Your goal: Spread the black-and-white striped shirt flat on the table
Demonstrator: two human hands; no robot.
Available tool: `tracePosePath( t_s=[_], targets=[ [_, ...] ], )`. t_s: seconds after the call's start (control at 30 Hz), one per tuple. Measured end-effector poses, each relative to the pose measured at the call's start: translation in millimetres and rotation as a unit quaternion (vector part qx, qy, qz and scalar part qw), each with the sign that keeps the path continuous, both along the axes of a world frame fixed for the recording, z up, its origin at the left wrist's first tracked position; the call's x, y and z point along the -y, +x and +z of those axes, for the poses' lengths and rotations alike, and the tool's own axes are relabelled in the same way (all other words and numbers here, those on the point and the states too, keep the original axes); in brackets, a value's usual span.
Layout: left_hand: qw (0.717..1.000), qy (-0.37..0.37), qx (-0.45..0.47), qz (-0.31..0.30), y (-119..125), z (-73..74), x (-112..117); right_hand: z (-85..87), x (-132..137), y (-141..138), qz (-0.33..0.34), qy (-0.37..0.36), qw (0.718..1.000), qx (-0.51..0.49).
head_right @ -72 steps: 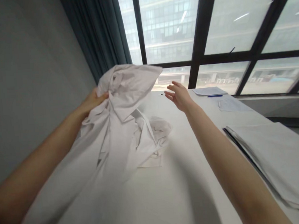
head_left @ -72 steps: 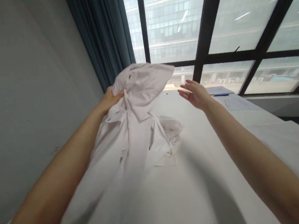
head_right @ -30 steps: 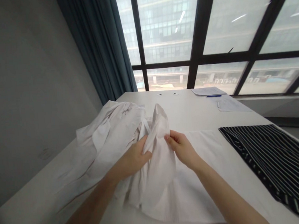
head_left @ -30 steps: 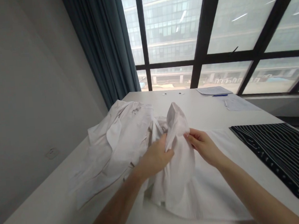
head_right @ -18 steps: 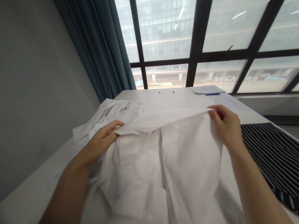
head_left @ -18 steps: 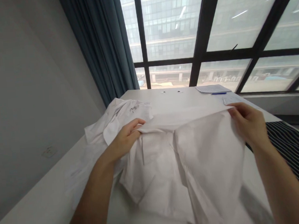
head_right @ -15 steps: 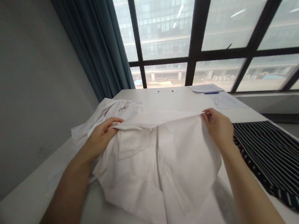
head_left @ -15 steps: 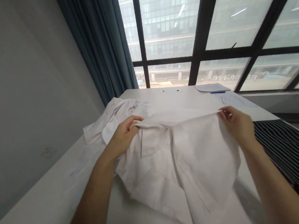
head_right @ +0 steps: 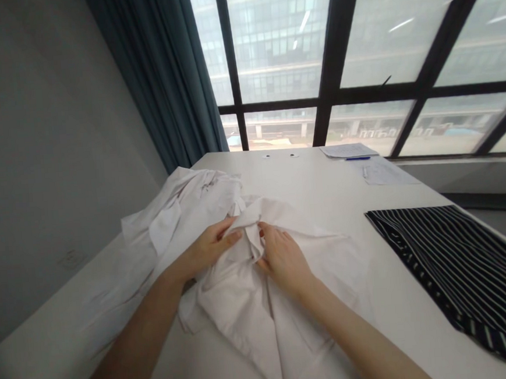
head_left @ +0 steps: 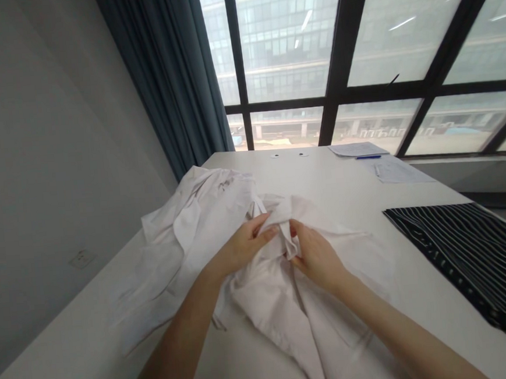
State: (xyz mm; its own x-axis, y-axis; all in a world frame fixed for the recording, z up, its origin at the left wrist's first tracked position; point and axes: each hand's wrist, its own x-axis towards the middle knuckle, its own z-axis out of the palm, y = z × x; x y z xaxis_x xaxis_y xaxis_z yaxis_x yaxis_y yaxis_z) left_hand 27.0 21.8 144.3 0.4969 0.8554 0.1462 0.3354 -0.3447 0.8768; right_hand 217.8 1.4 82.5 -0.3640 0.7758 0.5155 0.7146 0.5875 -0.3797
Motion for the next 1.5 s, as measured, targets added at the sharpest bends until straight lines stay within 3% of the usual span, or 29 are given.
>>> tracePosePath(
  t_s=[0.17,0.23,0.37,0.5,0.57,0.67,0.73,0.8,0.87,0.93,1.03,1.23,1.37,1.5],
  targets=[
    [0.99,0.062,-0.121,0.033,2,-2.6,10,14.7,-9,27,-0.04,0.018,0.999,-0.013],
    [0.986,0.053,-0.157,0.027,-4,-2.1,9,24.9,-12,39,-0.057,0.024,0.997,-0.042],
    [0.988,0.012,-0.152,0.027,-24,-1.6,-1,41.9,-17,59,-0.131,0.047,0.985,-0.098],
    [0.984,0.042,-0.144,0.091,-28,-6.0,-11,50.5,-18,68,-0.205,0.021,0.969,-0.136],
    [0.973,0.114,-0.133,0.153,-18,-7.5,-9,50.7,-19,68,-0.218,-0.009,0.961,-0.167],
    [0.919,0.294,-0.115,0.237,11,-9.8,7,46.3,-23,68,-0.224,-0.058,0.95,-0.211],
    [0.897,0.365,-0.144,0.202,32,-15.7,21,41.5,-27,71,-0.227,-0.083,0.942,-0.233],
    [0.895,0.375,-0.207,0.125,51,-28.1,35,36.6,-31,74,-0.226,-0.1,0.936,-0.251],
    [0.894,0.342,-0.276,0.092,64,-45.8,45,33.1,-34,78,-0.225,-0.109,0.93,-0.268],
    [0.889,0.295,-0.332,0.112,71,-63.1,51,32.0,-36,80,-0.223,-0.117,0.925,-0.286],
    [0.879,0.24,-0.392,0.125,73,-73.4,51,36.6,-34,86,-0.222,-0.111,0.926,-0.286],
    [0.903,0.139,-0.376,0.154,42,-41.5,40,65.2,-20,118,-0.265,-0.023,0.93,-0.254],
    [0.944,0.007,-0.315,0.095,6,-28.3,29,86.9,-2,138,-0.273,0.012,0.923,-0.271],
    [0.981,-0.043,-0.184,0.05,-27,-17.0,21,102.4,14,154,-0.29,0.018,0.921,-0.261]
  ],
)
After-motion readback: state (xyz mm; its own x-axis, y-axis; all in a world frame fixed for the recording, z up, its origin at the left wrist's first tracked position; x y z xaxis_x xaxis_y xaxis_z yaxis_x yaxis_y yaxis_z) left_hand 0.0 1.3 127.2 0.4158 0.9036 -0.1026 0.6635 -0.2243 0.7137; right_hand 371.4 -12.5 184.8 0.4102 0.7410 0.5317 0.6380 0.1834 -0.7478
